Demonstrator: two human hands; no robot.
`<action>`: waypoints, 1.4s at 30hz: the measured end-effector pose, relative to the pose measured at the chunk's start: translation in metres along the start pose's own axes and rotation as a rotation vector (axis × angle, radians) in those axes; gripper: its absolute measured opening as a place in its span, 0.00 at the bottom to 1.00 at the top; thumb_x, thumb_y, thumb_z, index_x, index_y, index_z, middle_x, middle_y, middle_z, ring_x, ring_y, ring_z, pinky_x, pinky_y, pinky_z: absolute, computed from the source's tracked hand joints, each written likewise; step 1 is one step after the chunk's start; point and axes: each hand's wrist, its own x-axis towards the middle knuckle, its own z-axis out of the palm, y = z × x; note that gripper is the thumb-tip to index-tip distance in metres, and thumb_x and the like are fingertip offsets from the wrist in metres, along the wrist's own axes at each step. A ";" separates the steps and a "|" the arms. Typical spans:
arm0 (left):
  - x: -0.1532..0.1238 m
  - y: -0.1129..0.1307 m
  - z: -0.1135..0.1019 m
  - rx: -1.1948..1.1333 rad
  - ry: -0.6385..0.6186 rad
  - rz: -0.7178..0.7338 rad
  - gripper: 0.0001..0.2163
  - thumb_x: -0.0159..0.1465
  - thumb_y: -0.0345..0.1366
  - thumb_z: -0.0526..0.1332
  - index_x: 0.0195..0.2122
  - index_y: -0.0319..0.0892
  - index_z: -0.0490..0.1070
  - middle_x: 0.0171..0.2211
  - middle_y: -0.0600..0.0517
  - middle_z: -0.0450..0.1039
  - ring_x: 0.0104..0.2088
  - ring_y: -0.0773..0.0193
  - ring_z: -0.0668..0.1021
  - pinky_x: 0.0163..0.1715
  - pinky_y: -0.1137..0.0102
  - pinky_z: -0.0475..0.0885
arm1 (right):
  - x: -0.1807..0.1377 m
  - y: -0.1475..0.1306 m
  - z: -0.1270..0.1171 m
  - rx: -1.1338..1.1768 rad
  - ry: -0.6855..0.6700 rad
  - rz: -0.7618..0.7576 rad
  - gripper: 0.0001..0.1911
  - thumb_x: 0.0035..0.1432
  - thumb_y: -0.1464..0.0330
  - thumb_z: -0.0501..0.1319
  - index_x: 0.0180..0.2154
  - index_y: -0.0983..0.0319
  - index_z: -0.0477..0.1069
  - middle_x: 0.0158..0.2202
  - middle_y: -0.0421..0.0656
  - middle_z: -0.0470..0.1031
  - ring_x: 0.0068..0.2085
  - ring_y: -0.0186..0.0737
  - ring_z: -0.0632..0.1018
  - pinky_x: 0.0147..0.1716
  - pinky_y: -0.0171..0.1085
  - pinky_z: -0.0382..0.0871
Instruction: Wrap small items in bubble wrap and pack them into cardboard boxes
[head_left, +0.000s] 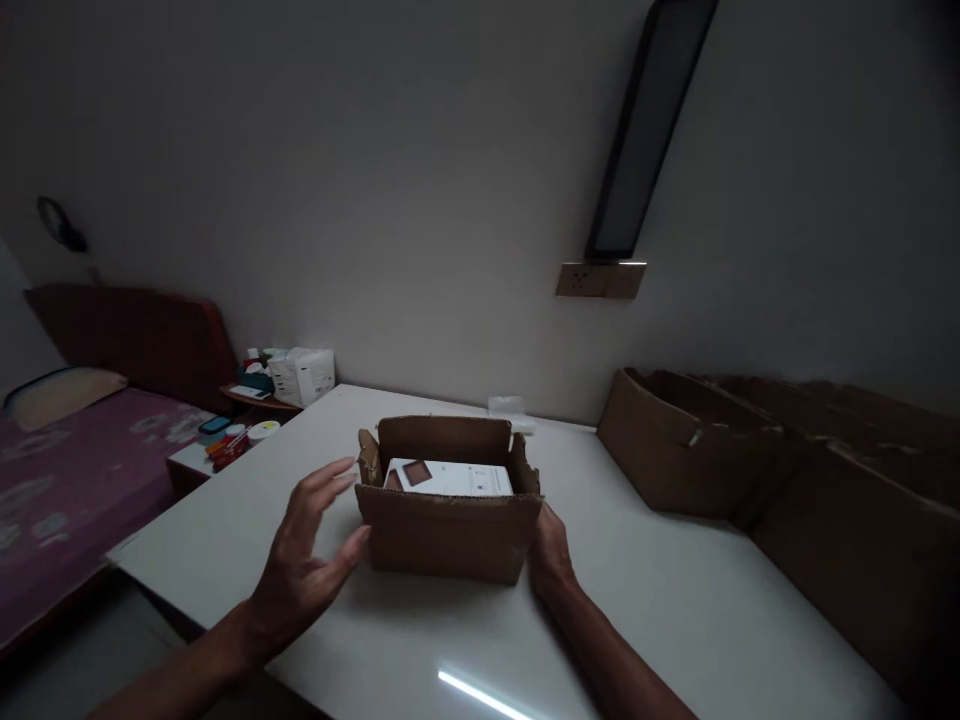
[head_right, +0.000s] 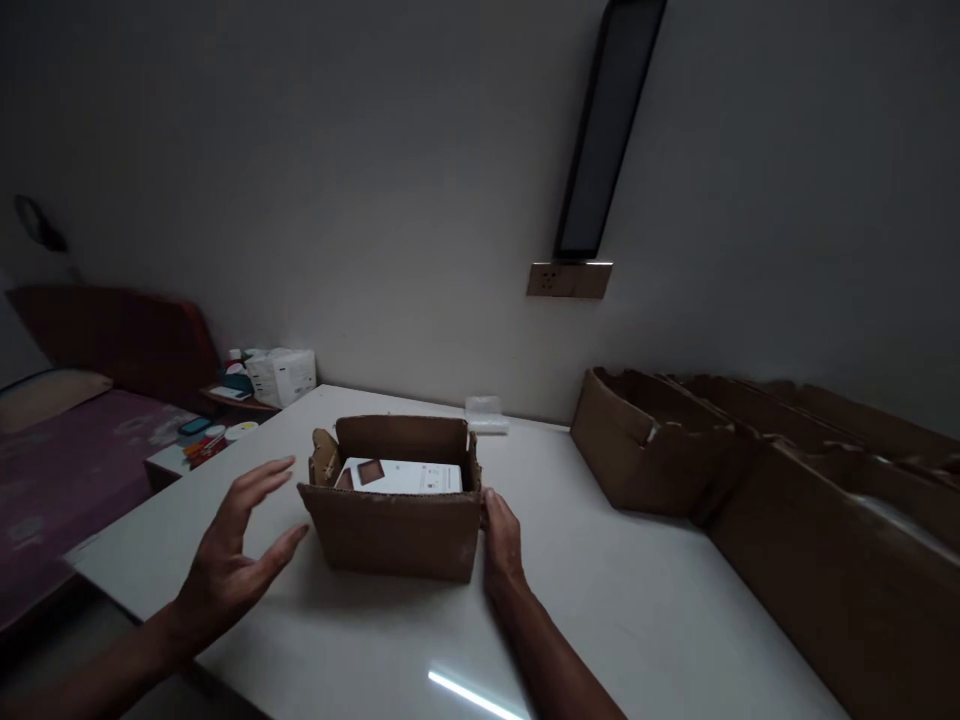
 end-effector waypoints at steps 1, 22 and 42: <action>-0.011 -0.007 0.000 -0.004 0.018 -0.106 0.26 0.63 0.33 0.63 0.61 0.48 0.59 0.61 0.43 0.64 0.61 0.51 0.68 0.60 0.53 0.65 | -0.009 -0.001 -0.007 0.006 -0.012 0.014 0.28 0.56 0.44 0.57 0.35 0.62 0.78 0.36 0.47 0.80 0.38 0.48 0.78 0.35 0.41 0.72; -0.024 -0.084 0.152 -0.505 -0.151 -0.801 0.33 0.46 0.43 0.70 0.53 0.40 0.63 0.53 0.39 0.73 0.55 0.47 0.75 0.57 0.54 0.70 | 0.004 0.012 -0.011 -0.241 -0.231 -0.149 0.30 0.67 0.48 0.46 0.51 0.61 0.75 0.46 0.48 0.80 0.46 0.46 0.78 0.46 0.43 0.72; -0.018 -0.081 0.160 -0.344 -0.321 -0.814 0.27 0.53 0.41 0.65 0.53 0.38 0.66 0.50 0.42 0.77 0.50 0.47 0.79 0.48 0.59 0.77 | 0.216 0.068 0.010 -1.041 -0.159 -0.520 0.26 0.62 0.69 0.53 0.62 0.58 0.64 0.58 0.52 0.70 0.61 0.58 0.64 0.57 0.50 0.55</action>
